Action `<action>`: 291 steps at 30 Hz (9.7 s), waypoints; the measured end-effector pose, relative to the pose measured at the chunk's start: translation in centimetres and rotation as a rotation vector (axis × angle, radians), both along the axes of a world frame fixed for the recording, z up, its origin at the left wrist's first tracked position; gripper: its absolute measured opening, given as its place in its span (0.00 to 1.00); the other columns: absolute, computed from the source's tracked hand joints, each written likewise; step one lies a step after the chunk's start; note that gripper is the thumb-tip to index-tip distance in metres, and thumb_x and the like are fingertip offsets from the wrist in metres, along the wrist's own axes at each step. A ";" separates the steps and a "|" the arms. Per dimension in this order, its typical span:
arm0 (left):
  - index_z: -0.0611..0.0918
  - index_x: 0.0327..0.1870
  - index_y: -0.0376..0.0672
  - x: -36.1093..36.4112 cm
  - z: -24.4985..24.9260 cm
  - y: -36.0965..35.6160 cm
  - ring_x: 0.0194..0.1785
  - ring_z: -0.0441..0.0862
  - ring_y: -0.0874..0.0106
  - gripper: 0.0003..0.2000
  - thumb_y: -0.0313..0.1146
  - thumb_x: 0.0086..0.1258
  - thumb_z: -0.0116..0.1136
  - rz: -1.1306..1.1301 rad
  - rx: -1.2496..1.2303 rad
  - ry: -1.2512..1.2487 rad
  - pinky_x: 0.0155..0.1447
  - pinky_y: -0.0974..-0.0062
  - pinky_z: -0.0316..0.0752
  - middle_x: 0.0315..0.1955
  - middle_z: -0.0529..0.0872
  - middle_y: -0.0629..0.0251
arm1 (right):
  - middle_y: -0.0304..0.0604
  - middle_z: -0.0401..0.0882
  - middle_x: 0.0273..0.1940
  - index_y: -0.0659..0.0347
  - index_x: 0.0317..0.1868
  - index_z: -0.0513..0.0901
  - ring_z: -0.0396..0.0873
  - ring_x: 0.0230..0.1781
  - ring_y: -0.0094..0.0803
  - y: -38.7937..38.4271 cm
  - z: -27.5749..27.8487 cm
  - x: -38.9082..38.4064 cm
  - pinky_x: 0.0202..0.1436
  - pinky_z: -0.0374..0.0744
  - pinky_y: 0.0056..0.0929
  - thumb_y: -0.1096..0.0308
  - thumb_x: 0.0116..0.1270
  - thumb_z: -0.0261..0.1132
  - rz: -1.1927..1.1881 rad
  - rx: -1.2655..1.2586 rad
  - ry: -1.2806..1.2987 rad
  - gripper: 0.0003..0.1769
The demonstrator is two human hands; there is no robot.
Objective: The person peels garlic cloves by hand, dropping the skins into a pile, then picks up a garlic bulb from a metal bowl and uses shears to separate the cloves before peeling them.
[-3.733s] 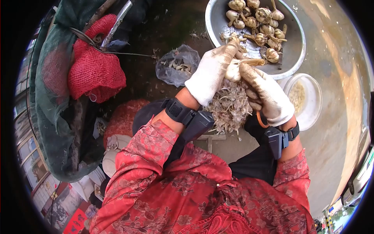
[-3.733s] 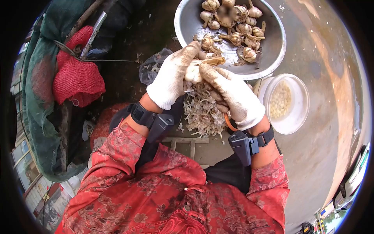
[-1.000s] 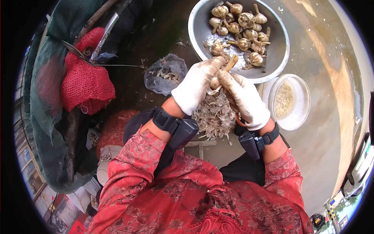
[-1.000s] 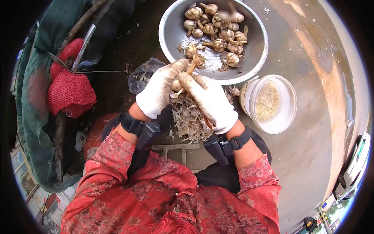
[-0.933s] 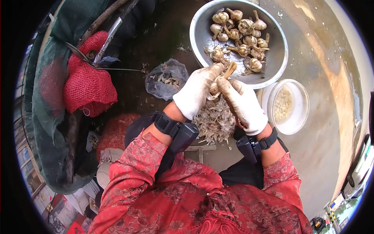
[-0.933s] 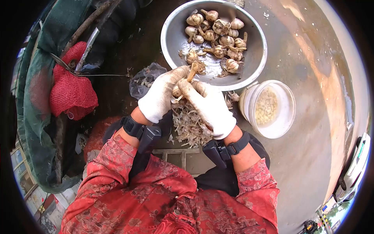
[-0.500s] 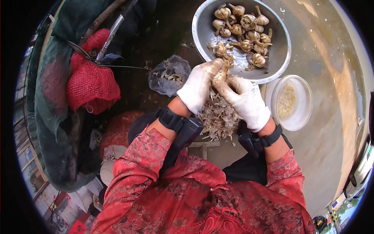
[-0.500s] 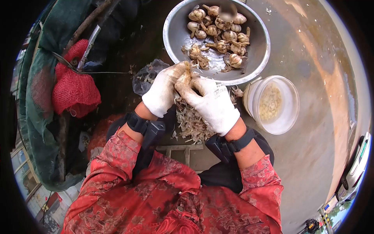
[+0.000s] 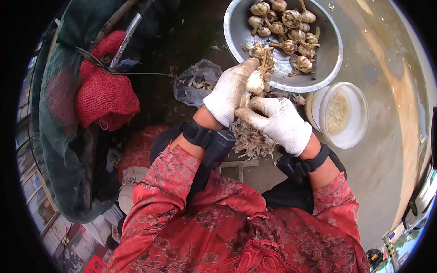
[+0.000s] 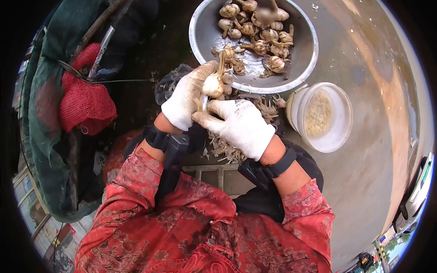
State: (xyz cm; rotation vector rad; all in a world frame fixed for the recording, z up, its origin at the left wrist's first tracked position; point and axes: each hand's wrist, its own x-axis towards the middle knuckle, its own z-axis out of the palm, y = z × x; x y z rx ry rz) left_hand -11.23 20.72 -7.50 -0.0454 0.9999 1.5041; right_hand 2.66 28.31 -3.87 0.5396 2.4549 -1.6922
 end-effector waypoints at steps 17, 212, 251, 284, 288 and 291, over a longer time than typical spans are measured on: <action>0.77 0.51 0.38 0.0 -0.7 0.4 0.39 0.81 0.76 0.15 0.41 0.77 0.49 0.071 0.007 0.245 0.44 0.77 0.78 0.40 0.83 0.65 | 0.50 0.83 0.35 0.68 0.46 0.80 0.79 0.36 0.29 1.0 -2.9 0.4 0.42 0.76 0.31 0.54 0.73 0.57 -0.472 -0.373 0.093 0.22; 0.78 0.50 0.42 -0.4 -1.0 0.2 0.35 0.82 0.75 0.13 0.41 0.75 0.52 0.176 0.027 -0.076 0.38 0.79 0.80 0.37 0.84 0.66 | 0.40 0.83 0.40 0.66 0.50 0.80 0.75 0.39 0.21 1.5 -1.2 0.1 0.45 0.75 0.25 0.54 0.75 0.56 -0.360 -0.247 0.041 0.21; 0.78 0.45 0.40 -0.1 0.0 -0.1 0.25 0.77 0.76 0.18 0.47 0.77 0.46 -0.024 -0.100 0.173 0.31 0.79 0.75 0.27 0.83 0.64 | 0.49 0.78 0.29 0.57 0.37 0.82 0.80 0.32 0.45 0.7 -1.0 0.8 0.31 0.75 0.43 0.56 0.66 0.63 0.103 0.369 0.052 0.13; 0.80 0.41 0.43 0.5 1.6 -0.2 0.26 0.75 0.84 0.18 0.49 0.75 0.49 -0.234 -0.211 0.461 0.24 0.85 0.68 0.27 0.80 0.73 | 0.21 0.63 0.21 0.56 0.41 0.82 0.54 0.15 0.11 1.6 0.4 0.5 0.16 0.50 0.17 0.48 0.74 0.55 -0.453 -0.883 -0.152 0.20; 0.79 0.45 0.43 0.8 -0.4 -0.3 0.28 0.79 0.80 0.15 0.46 0.74 0.51 -0.081 -0.144 0.268 0.28 0.83 0.73 0.29 0.82 0.71 | 0.28 0.73 0.29 0.61 0.44 0.82 0.65 0.27 0.15 1.1 -0.6 0.3 0.31 0.62 0.19 0.52 0.74 0.57 -0.441 -0.715 -0.025 0.19; 0.79 0.48 0.42 0.8 -1.4 -0.4 0.30 0.81 0.77 0.14 0.42 0.73 0.53 -0.008 -0.102 0.175 0.33 0.80 0.76 0.33 0.84 0.68 | 0.40 0.83 0.36 0.66 0.45 0.83 0.78 0.36 0.23 0.4 -1.6 0.1 0.43 0.75 0.24 0.55 0.72 0.58 -0.456 -0.590 0.111 0.20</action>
